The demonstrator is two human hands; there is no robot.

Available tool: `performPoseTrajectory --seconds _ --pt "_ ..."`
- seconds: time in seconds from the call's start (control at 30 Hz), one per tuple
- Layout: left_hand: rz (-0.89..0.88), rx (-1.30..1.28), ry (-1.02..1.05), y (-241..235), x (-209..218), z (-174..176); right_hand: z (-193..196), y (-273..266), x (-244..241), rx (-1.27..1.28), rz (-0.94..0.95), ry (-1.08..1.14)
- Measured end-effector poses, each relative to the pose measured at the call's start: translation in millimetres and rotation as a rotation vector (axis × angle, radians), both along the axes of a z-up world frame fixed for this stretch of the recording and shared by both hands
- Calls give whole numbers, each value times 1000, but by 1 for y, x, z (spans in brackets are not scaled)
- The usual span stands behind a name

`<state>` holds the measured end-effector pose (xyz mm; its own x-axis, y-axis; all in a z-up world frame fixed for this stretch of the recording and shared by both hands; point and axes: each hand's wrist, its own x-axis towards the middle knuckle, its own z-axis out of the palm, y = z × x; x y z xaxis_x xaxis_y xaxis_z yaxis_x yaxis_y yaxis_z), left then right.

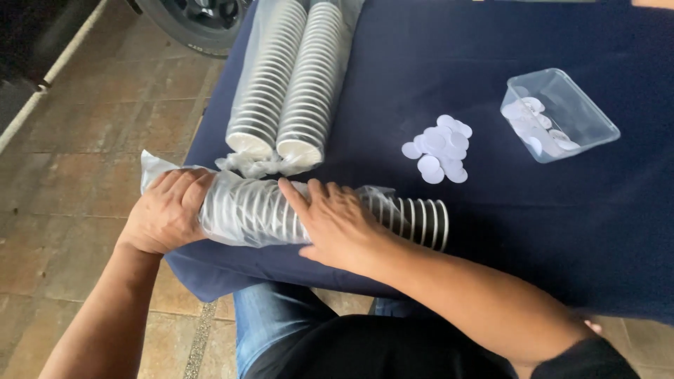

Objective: Applying small circular labels or stickers to the sides of black paper coffee cups.

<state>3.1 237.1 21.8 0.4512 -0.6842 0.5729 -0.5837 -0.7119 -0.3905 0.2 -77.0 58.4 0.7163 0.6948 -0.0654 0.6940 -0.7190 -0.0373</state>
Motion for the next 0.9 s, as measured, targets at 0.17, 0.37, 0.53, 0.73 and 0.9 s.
performPoseTrajectory --seconds 0.17,0.37,0.53,0.73,0.9 --pt "13 94 -125 -16 1 50 32 -20 0 46 -15 164" --pt "61 117 -314 -67 44 125 66 -46 10 451 -218 197" --pt "153 31 -355 -151 117 137 98 -59 29 759 -566 392" --pt "236 58 58 -227 181 93 67 -69 96 1211 -803 418" --pt "170 -381 232 -225 182 52 49 -65 152 1251 -1047 572"
